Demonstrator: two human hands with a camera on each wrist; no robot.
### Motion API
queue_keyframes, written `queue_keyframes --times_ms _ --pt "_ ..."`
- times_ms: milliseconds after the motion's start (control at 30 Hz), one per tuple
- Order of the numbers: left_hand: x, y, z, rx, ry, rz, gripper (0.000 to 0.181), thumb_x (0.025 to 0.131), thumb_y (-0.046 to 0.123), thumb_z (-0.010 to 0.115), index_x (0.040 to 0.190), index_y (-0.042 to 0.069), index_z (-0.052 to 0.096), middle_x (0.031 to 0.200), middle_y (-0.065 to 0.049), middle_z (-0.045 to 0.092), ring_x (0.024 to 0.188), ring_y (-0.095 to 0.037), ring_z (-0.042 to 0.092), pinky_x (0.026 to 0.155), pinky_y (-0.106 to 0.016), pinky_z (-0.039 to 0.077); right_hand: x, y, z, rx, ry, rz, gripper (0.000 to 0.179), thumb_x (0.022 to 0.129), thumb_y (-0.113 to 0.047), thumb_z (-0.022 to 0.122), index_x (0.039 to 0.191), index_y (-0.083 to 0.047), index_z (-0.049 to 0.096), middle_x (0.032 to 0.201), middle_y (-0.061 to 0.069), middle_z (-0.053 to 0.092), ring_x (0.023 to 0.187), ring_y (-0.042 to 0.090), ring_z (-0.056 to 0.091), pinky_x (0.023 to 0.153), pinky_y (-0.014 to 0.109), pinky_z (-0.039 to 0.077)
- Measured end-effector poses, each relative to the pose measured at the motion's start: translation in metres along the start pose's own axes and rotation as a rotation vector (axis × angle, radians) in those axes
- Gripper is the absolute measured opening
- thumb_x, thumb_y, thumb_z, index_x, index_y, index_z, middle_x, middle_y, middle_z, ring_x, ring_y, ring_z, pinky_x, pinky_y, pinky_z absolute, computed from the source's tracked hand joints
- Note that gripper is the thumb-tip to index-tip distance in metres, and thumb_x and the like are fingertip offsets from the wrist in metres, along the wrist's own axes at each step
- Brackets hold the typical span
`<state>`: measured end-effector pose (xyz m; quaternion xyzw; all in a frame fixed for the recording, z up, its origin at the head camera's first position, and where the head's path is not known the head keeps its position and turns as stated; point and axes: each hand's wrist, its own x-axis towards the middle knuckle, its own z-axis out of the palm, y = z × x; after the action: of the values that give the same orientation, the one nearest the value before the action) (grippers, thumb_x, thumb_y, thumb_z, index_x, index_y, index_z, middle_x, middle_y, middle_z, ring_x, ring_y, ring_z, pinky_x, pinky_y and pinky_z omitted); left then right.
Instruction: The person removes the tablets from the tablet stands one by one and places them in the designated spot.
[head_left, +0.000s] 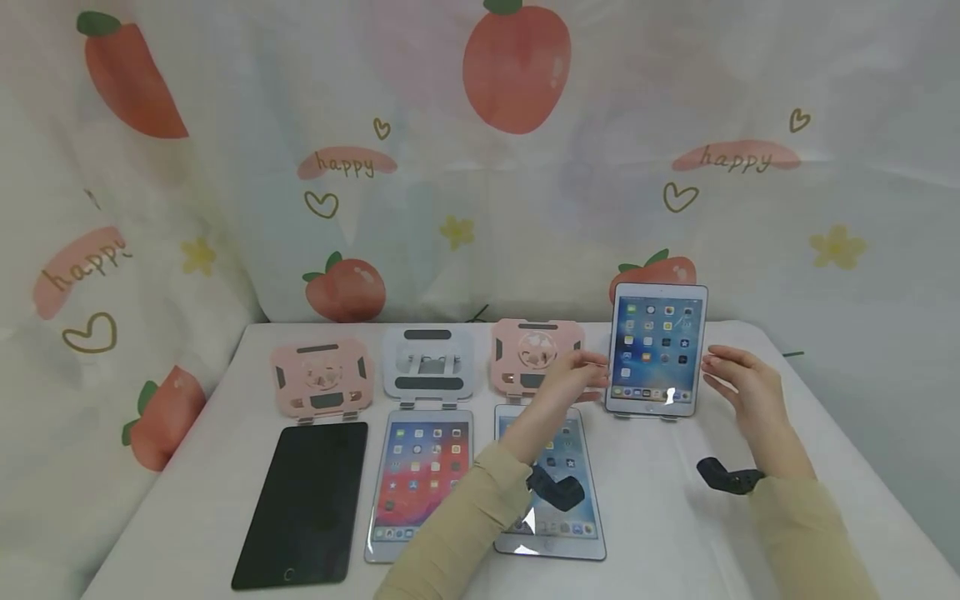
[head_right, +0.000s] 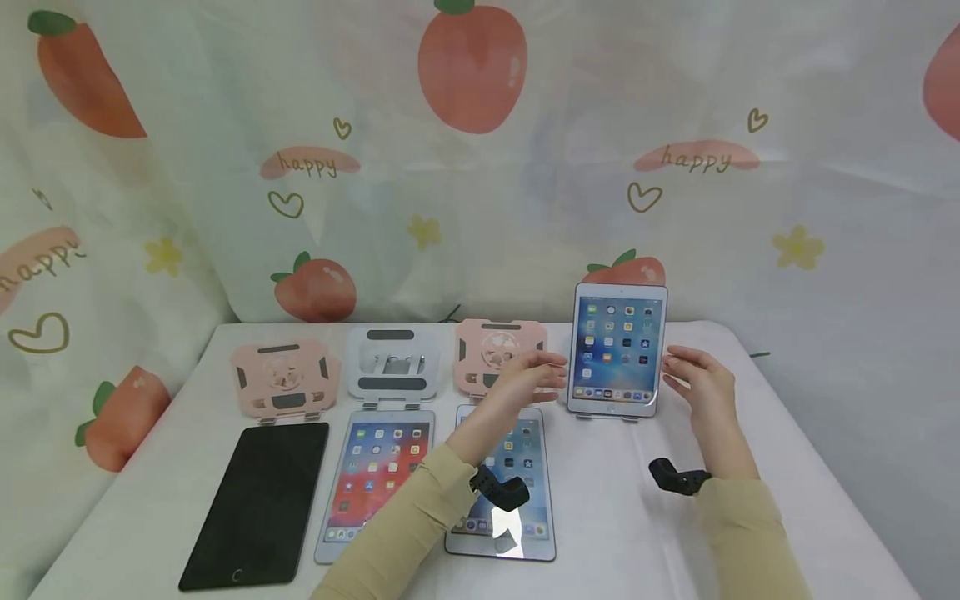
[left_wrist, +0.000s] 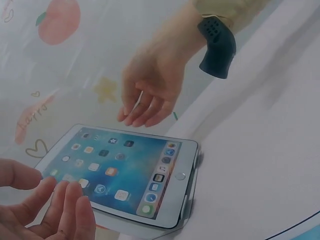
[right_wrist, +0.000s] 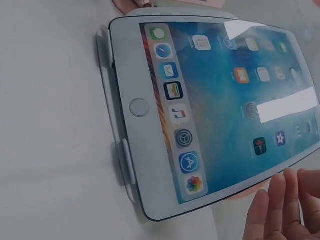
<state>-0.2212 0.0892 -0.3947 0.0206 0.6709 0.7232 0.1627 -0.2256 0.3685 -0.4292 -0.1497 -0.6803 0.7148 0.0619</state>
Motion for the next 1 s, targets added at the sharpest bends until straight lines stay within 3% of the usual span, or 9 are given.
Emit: queue_keyframes --times_ms 133,300,467,600,767,867,1000 --pt "0.009 0.004 0.009 -0.013 0.051 -0.018 0.013 0.092 0.017 0.062 0.103 0.012 0.067 0.096 -0.002 0.067 0.090 -0.019 0.066 0.094 -0.042 0.054 -0.001 -0.020 0.006 0.059 -0.016 -0.027 0.020 0.092 -0.021 0.064 0.112 -0.020 0.060 0.101 -0.014 0.060 0.088 -0.002 0.061 0.071 0.010 0.053" --pt "0.023 0.010 0.016 -0.022 0.110 -0.011 0.011 0.092 0.016 0.062 0.101 0.011 0.066 0.094 -0.003 0.066 0.088 -0.018 0.066 0.091 -0.040 0.055 0.002 -0.037 0.012 0.013 -0.017 -0.035 0.017 0.094 -0.023 0.060 0.111 -0.020 0.058 0.100 -0.014 0.057 0.087 -0.003 0.060 0.070 0.008 0.052" --pt "0.037 0.018 0.022 -0.031 0.161 -0.007 0.012 0.092 0.014 0.061 0.102 0.010 0.066 0.093 -0.003 0.066 0.087 -0.017 0.066 0.088 -0.037 0.057 0.021 -0.035 0.006 -0.025 0.005 -0.042 0.028 0.091 -0.028 0.065 0.116 -0.020 0.059 0.102 -0.013 0.059 0.092 0.001 0.060 0.090 0.018 0.053" --pt "0.045 0.023 0.026 -0.050 0.196 -0.026 0.012 0.091 0.012 0.061 0.102 0.012 0.066 0.091 -0.001 0.065 0.086 -0.016 0.064 0.087 -0.034 0.057 0.030 -0.037 0.003 -0.010 -0.020 -0.029 0.039 0.089 -0.032 0.066 0.123 -0.017 0.054 0.105 -0.012 0.058 0.094 0.003 0.058 0.097 0.020 0.050" --pt "0.054 0.028 0.027 -0.077 0.213 -0.028 0.014 0.091 0.012 0.060 0.105 0.011 0.065 0.093 -0.002 0.064 0.089 -0.018 0.065 0.088 -0.034 0.056 0.031 -0.044 0.008 0.007 -0.035 0.024 0.037 0.089 -0.038 0.064 0.121 -0.024 0.051 0.107 -0.015 0.054 0.097 0.002 0.054 0.116 0.031 0.029" --pt "0.061 0.032 0.025 -0.072 0.203 0.007 0.016 0.092 0.011 0.059 0.106 0.008 0.064 0.095 -0.003 0.065 0.090 -0.020 0.067 0.086 -0.033 0.056 0.034 -0.046 0.009 0.030 -0.039 0.027 0.037 0.089 -0.037 0.064 0.121 -0.023 0.052 0.106 -0.015 0.055 0.096 0.002 0.055 0.107 0.024 0.043" --pt "0.069 0.039 0.023 -0.062 0.180 0.060 0.017 0.093 0.013 0.059 0.108 0.006 0.063 0.098 -0.005 0.064 0.091 -0.021 0.066 0.086 -0.033 0.057 0.039 -0.049 0.010 0.012 -0.063 0.005 0.036 0.089 -0.037 0.065 0.121 -0.023 0.054 0.105 -0.016 0.057 0.094 0.002 0.056 0.099 0.021 0.049"
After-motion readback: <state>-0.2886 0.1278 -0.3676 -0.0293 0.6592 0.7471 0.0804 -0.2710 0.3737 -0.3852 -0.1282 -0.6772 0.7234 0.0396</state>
